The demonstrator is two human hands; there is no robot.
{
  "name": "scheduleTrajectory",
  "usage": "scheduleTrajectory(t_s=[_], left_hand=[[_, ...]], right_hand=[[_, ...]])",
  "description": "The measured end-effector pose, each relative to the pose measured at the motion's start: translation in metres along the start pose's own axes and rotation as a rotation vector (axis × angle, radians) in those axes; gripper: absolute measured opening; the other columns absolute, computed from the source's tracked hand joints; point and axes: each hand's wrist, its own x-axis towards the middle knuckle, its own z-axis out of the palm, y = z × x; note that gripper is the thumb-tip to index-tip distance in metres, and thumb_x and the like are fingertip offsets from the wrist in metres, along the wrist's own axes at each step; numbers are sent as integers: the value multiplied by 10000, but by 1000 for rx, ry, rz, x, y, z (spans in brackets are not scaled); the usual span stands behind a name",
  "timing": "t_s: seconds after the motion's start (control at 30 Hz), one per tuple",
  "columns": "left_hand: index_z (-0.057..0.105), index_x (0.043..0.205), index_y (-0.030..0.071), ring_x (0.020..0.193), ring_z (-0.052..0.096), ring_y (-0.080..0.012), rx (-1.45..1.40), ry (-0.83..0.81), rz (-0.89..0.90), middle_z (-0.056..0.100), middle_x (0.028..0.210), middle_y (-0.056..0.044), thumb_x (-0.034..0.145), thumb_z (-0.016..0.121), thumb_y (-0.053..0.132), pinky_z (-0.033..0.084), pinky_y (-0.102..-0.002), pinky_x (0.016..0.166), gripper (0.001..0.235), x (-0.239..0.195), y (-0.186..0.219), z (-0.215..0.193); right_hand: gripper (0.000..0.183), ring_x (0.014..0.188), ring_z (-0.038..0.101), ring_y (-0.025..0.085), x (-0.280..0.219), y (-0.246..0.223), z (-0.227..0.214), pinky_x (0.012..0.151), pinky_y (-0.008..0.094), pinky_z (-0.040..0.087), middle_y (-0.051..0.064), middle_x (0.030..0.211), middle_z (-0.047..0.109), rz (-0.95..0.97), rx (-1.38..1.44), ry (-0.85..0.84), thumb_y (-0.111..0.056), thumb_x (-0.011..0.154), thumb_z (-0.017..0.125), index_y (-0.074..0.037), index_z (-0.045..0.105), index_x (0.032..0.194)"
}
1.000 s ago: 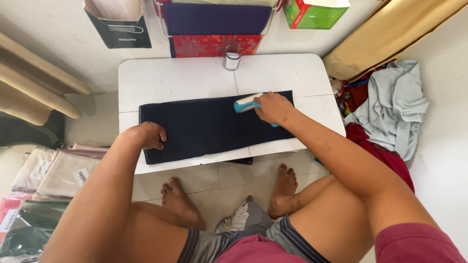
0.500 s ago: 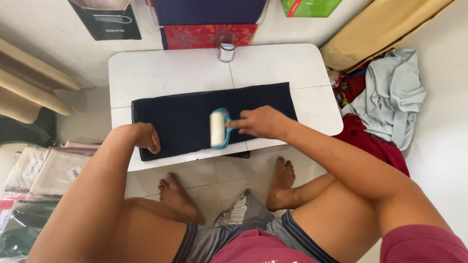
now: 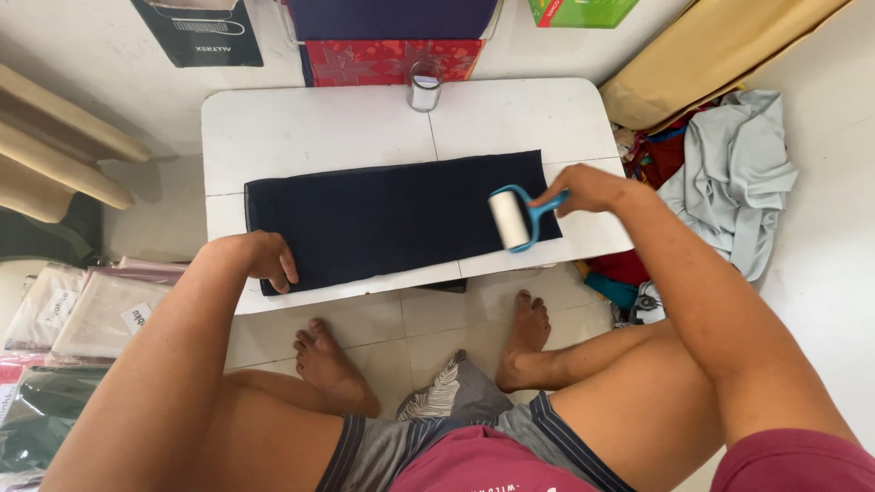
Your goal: The person uses a lint roller to clean a dark piece of fabric on a white table, then folds the fabric multiple times into a compact square. The person repeatedly rolls the fabric and folds it in half.
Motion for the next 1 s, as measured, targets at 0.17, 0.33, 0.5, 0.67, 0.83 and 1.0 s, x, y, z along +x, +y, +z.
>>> scheduleTrajectory(t_s=[0.17,0.33,0.5,0.67,0.83,1.0], left_hand=[[886,1052,202,1144,739,-339,8,17,-3,826,1106,-142,739,913,117,568,-483,982,326,15,-8,4],[889,1023,191,1133,738,-355,-10,21,-37,827,1076,-159,732,916,112,570,-492,970,303,33,-27,5],[871,1004,193,1148,717,-363,-34,198,13,798,1120,-167,805,874,259,577,-510,945,210,59,-49,-1],[837,1080,188,1031,760,-328,13,476,60,802,1057,-132,810,838,204,591,-503,909,271,36,-40,-11],[822,1112,221,1021,757,-296,133,573,89,794,1064,-88,797,842,158,593,-486,904,322,33,-30,-14],[786,1183,231,1070,737,-245,218,624,72,773,1127,-48,844,767,66,591,-447,912,378,24,-26,-20]], right_hand=[[473,869,754,316,-1,69,3,891,396,571,74,895,815,222,-7,43,-90,760,865,-430,821,1086],[460,833,753,308,-6,47,-3,851,387,586,78,890,815,232,-31,55,-113,774,854,-435,818,1100],[438,1003,717,432,-11,-42,0,910,495,574,193,1045,776,-79,-43,59,-119,801,803,-353,798,1171],[410,957,728,391,1,-132,23,836,503,589,145,1001,761,-352,-172,68,-222,851,743,-363,755,1236],[415,905,737,292,32,-209,52,762,441,607,46,950,731,-420,-326,101,-278,914,681,-432,701,1299],[407,829,737,298,69,-300,79,693,454,614,71,923,685,-543,-353,258,-281,926,651,-432,672,1304]])
